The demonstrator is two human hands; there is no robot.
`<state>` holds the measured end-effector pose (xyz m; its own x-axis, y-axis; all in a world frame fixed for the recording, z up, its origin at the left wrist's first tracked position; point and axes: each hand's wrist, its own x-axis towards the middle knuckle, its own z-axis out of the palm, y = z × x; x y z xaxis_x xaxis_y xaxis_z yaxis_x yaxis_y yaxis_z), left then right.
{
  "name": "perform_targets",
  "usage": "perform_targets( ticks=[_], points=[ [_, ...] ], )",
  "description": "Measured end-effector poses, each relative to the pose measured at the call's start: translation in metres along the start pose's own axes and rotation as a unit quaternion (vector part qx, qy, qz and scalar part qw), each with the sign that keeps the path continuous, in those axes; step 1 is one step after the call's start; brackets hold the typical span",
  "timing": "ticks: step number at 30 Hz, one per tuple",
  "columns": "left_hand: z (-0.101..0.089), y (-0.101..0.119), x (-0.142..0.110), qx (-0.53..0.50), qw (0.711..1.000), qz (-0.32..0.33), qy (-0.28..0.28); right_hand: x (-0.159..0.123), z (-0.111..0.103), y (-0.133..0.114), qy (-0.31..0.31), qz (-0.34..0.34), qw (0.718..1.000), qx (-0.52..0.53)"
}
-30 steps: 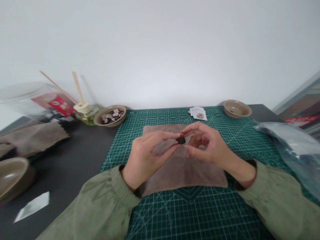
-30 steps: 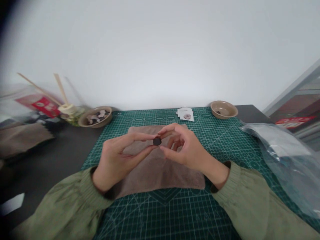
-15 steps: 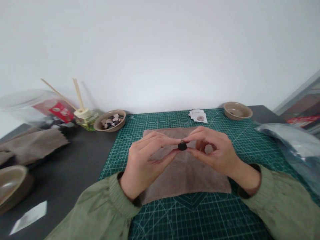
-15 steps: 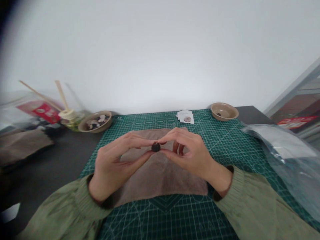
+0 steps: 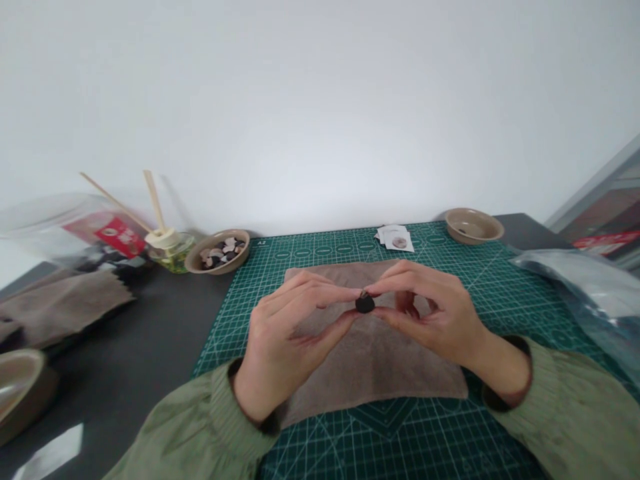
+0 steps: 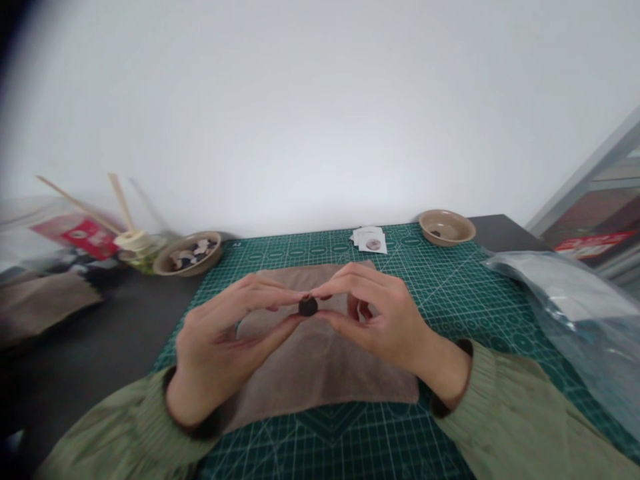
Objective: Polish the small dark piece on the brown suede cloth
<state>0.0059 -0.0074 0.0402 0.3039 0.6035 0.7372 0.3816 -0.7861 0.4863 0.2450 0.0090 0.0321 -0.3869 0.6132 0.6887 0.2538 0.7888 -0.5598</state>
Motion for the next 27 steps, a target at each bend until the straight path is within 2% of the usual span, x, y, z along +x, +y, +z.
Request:
perform_targets(
  ticks=[5, 22, 27],
  points=[
    [0.0009, -0.0024, -0.0013, 0.003, 1.0, 0.02, 0.012, -0.0017, 0.0016, 0.0038, 0.016, -0.027, 1.0, 0.005],
    [0.0014, -0.0014, -0.0019, -0.022, 0.999, 0.027, 0.017, -0.0005, 0.0011, 0.0006, 0.022, -0.027, 0.999, -0.006],
    [0.0011, -0.0018, -0.0019, -0.015, 1.0, 0.021, 0.01, -0.0011, 0.0015, 0.0021, 0.005, -0.021, 1.0, 0.012]
  ],
)
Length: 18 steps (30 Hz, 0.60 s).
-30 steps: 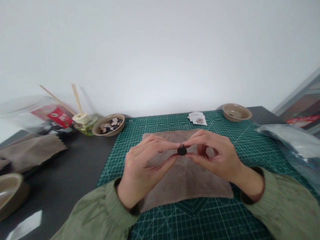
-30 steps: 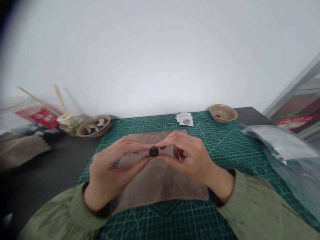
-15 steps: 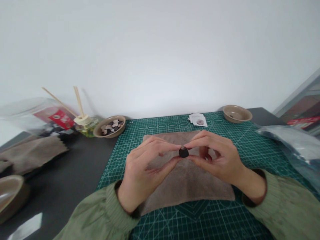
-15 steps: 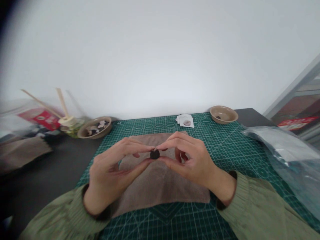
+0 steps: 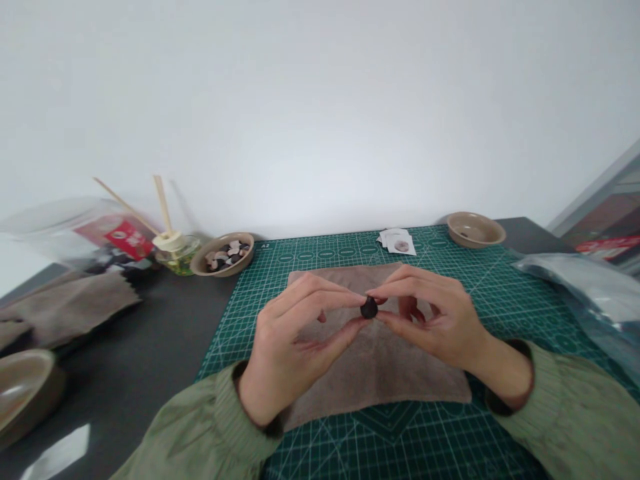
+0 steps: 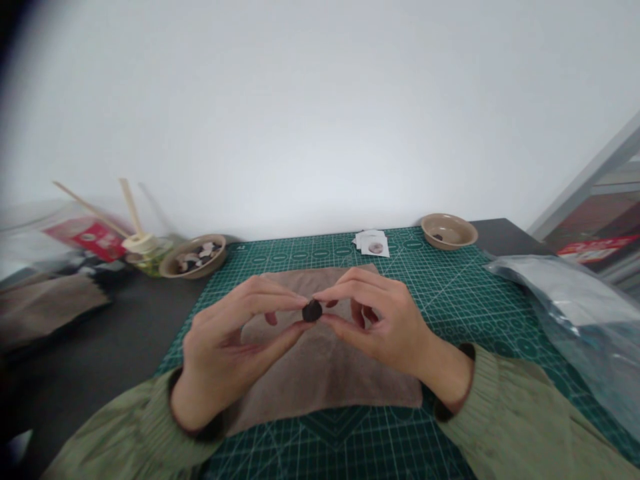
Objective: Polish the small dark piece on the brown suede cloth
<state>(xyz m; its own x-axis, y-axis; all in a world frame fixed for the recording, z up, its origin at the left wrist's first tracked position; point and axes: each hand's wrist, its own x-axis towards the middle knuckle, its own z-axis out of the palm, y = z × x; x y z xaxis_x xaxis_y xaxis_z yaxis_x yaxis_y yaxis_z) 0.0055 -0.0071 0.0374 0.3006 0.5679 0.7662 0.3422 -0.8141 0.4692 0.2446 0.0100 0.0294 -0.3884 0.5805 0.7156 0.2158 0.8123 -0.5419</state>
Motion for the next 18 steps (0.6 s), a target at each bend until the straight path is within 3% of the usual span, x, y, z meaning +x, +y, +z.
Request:
perform_targets(
  ticks=[8, 14, 18],
  points=[
    [-0.0005, 0.0012, -0.0003, 0.003, 1.0, 0.01, -0.002, -0.0027, 0.0014, 0.0034, -0.035, 0.015, 0.999, -0.004],
    [0.0003, 0.0007, 0.0, -0.007, 1.0, -0.007, -0.015, -0.0041, 0.0017, 0.0005, -0.011, 0.047, 0.999, -0.015],
    [0.0006, 0.0004, -0.0004, 0.017, 1.0, -0.003, -0.017, -0.0048, 0.0003, -0.0005, -0.029, 0.079, 0.996, -0.014]
  ],
)
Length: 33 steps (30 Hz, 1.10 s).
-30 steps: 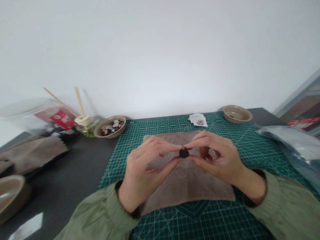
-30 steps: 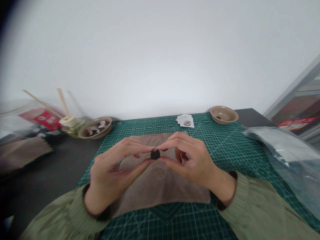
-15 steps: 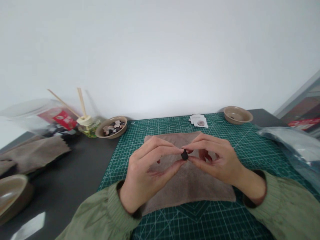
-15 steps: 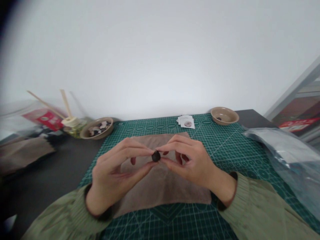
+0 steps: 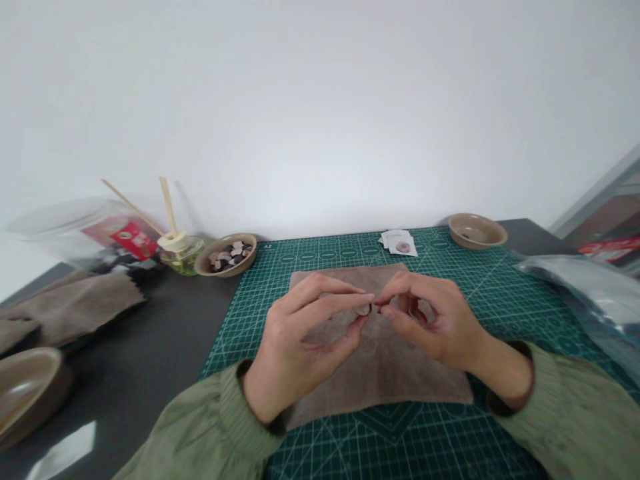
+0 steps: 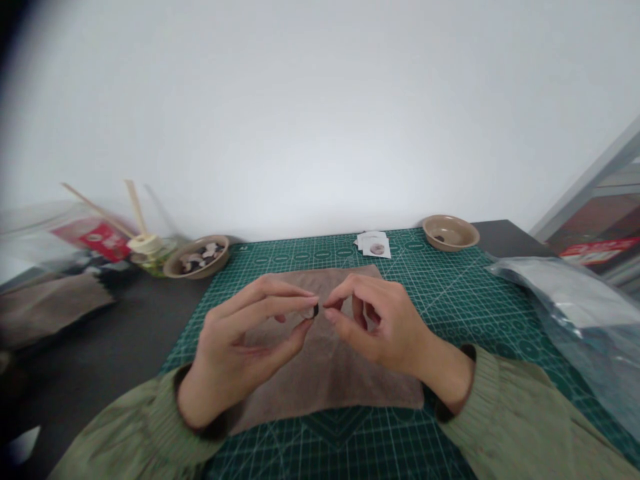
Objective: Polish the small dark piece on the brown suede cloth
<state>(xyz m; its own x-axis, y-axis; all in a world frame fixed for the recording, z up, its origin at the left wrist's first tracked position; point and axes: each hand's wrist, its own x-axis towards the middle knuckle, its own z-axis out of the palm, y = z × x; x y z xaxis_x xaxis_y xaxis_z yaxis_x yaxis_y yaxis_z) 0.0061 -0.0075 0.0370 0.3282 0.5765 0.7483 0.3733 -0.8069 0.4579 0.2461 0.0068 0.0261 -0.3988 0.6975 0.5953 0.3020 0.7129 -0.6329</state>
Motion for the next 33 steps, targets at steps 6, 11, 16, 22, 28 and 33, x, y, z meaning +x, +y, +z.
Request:
perform_targets(
  ticks=[6, 11, 16, 22, 28, 33],
  points=[
    [0.0006, -0.0041, -0.0025, -0.007, 1.0, 0.003, -0.021, 0.0012, -0.0001, 0.0014, -0.067, 0.096, 0.992, 0.05],
    [-0.0004, -0.0044, -0.0006, -0.015, 0.999, 0.019, -0.025, 0.0026, 0.0036, 0.0001, -0.082, 0.126, 0.984, 0.098],
    [0.0002, -0.0043, 0.0005, -0.023, 0.999, 0.028, -0.029, 0.0024, 0.0058, -0.0012, -0.081, 0.134, 0.982, 0.106],
    [-0.0001, -0.0046, -0.0003, -0.021, 0.999, -0.01, -0.029, 0.0029, 0.0029, -0.0034, -0.085, 0.121, 0.982, 0.119],
    [-0.0005, -0.0015, 0.0024, -0.022, 1.0, 0.003, -0.019, 0.0025, 0.0016, -0.0018, -0.094, 0.11, 0.984, 0.1],
    [-0.0001, -0.0013, 0.0016, -0.003, 1.0, -0.001, -0.016, 0.0018, 0.001, 0.0007, -0.036, 0.078, 0.992, 0.095]
  ],
)
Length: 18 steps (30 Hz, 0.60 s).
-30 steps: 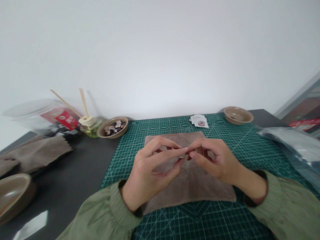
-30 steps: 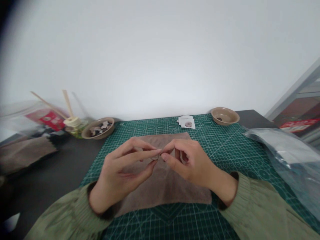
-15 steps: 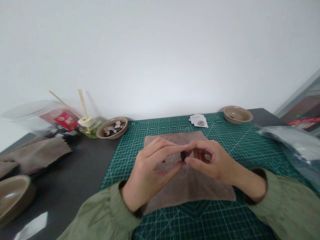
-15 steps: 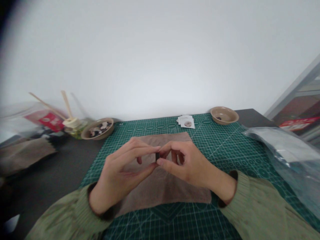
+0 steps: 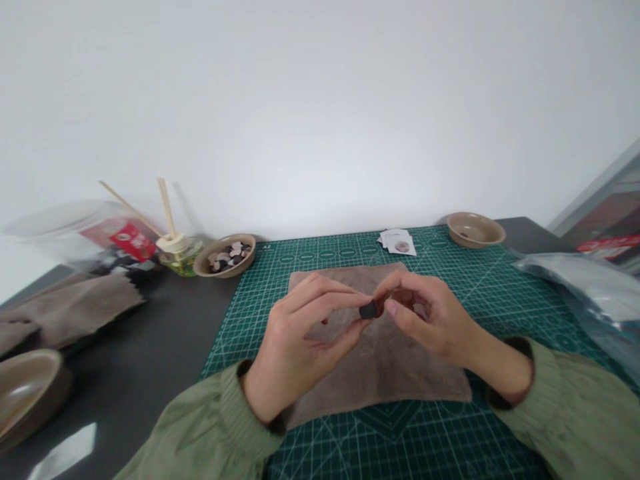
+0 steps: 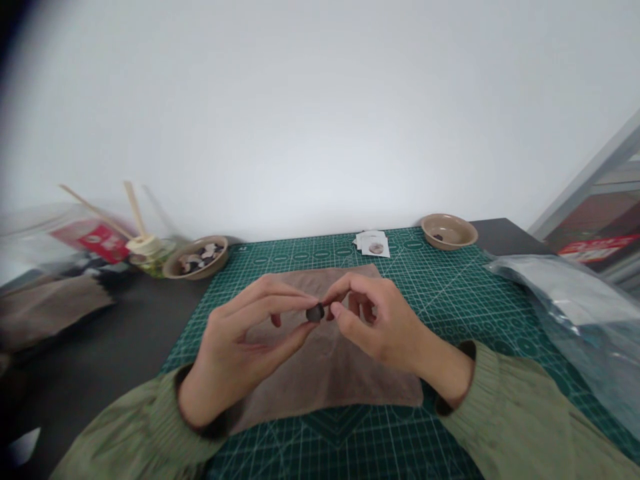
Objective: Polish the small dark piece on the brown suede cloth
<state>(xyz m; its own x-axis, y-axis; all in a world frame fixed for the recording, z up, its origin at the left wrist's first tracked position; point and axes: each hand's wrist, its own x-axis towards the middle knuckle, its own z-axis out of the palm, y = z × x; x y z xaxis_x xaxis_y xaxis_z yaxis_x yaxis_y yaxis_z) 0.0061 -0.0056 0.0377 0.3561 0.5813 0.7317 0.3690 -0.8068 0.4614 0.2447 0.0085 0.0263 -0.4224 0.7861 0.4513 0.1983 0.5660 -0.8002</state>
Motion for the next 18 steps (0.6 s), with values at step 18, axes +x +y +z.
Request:
perform_targets(
  ticks=[18],
  points=[
    [-0.0002, -0.0025, -0.0012, 0.011, 1.0, -0.008, 0.019, -0.0002, -0.0006, -0.0005, 0.052, -0.107, 0.99, -0.076]
  ],
)
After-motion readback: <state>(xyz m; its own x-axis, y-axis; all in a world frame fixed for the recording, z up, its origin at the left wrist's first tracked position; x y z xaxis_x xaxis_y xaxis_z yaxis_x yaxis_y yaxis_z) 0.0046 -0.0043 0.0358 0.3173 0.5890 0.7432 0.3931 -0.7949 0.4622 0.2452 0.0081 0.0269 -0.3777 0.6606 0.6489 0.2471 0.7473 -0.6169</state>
